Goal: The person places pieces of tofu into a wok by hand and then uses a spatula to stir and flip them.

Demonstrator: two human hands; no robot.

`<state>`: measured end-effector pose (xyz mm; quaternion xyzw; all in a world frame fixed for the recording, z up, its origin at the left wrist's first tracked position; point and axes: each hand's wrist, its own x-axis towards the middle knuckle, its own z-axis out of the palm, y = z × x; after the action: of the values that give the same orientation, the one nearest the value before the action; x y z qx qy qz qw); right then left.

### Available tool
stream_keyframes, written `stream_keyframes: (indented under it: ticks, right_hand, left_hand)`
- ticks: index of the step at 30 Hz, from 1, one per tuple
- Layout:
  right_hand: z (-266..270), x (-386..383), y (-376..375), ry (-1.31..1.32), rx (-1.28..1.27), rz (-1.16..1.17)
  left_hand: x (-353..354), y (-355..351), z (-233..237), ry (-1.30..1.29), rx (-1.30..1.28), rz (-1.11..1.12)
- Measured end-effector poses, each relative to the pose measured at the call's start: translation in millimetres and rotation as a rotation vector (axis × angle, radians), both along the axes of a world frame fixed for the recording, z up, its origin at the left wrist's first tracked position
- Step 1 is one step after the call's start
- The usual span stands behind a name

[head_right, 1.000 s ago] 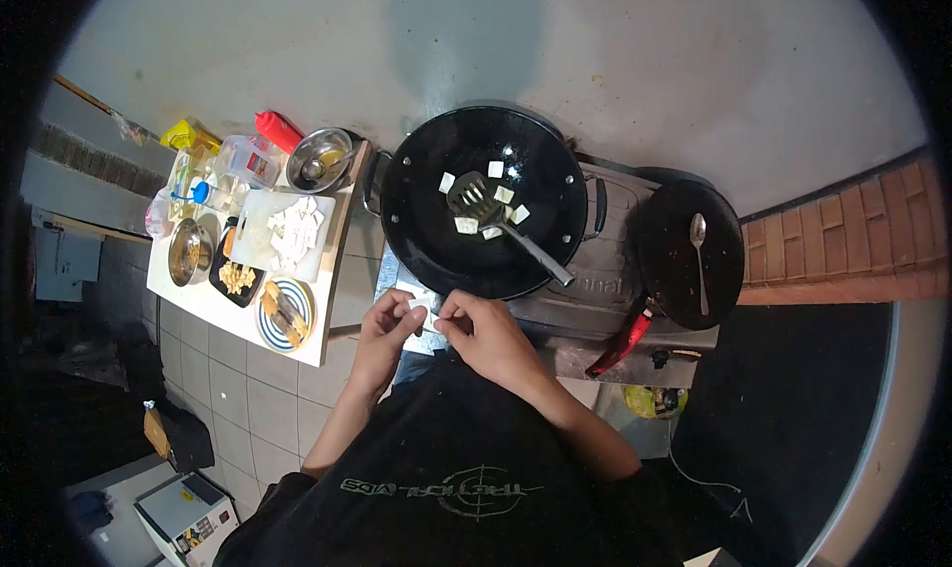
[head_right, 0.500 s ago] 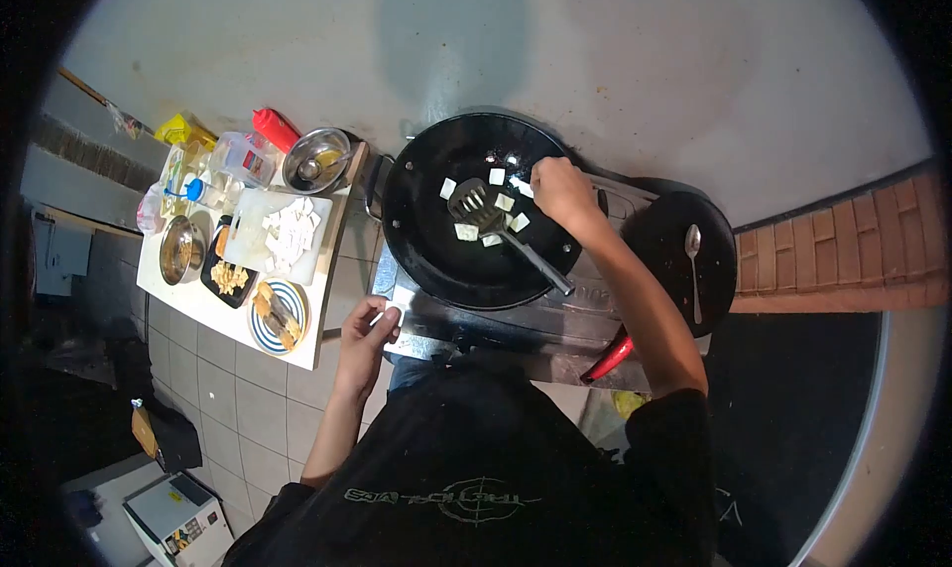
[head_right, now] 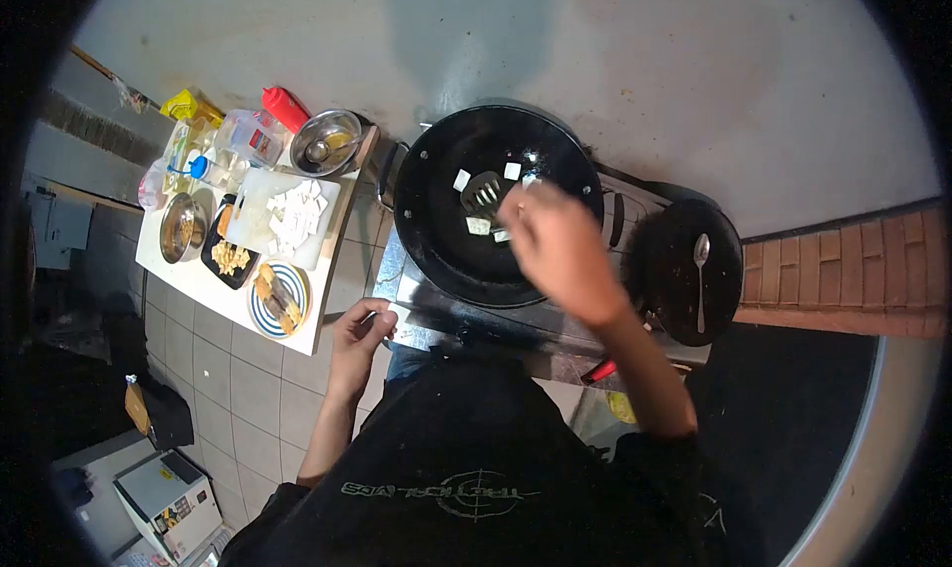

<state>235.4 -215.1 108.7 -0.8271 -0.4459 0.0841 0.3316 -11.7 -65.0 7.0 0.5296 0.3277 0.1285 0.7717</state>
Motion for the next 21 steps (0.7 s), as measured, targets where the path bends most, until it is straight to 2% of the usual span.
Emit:
stream_keyframes:
  ticks: [1, 3, 5, 7, 9, 11, 13, 15, 17, 21]
  right_hand:
    - [-3, -17, -4, 0.023, 0.036, 0.082]
    - [-2, -52, -7, 0.285, 0.025, 0.156]
    - [-17, -74, -7, 0.465, 0.024, 0.146]
    - [-33, -86, -9, 0.449, 0.098, 0.133]
    - [-36, -91, -11, 0.580, 0.102, 0.061]
    - [-35, -92, -15, 0.555, 0.110, 0.043]
    - [-35, -87, -18, 0.528, 0.118, 0.030]
    - [-41, -69, -17, 0.345, 0.125, -0.093]
    - [-54, -44, -6, 0.195, 0.159, -0.098]
    - [-91, -2, 19, 0.063, 0.052, -0.111]
  left_hand:
    - [4, -2, 5, -0.049, 0.020, -0.030]
    - [13, -7, 10, -0.099, 0.044, -0.064]
    - [20, -11, 13, -0.122, 0.041, -0.111]
    - [25, -13, 15, -0.111, 0.039, -0.146]
    - [27, -14, 13, -0.130, 0.084, -0.208]
    - [26, -15, 12, -0.109, 0.077, -0.239]
    - [27, -20, 10, -0.166, 0.134, -0.157]
    - [22, -15, 8, -0.131, 0.156, -0.134]
    - [16, -9, 7, -0.098, 0.176, -0.114]
    - [0, 3, 3, -0.033, 0.193, -0.081]
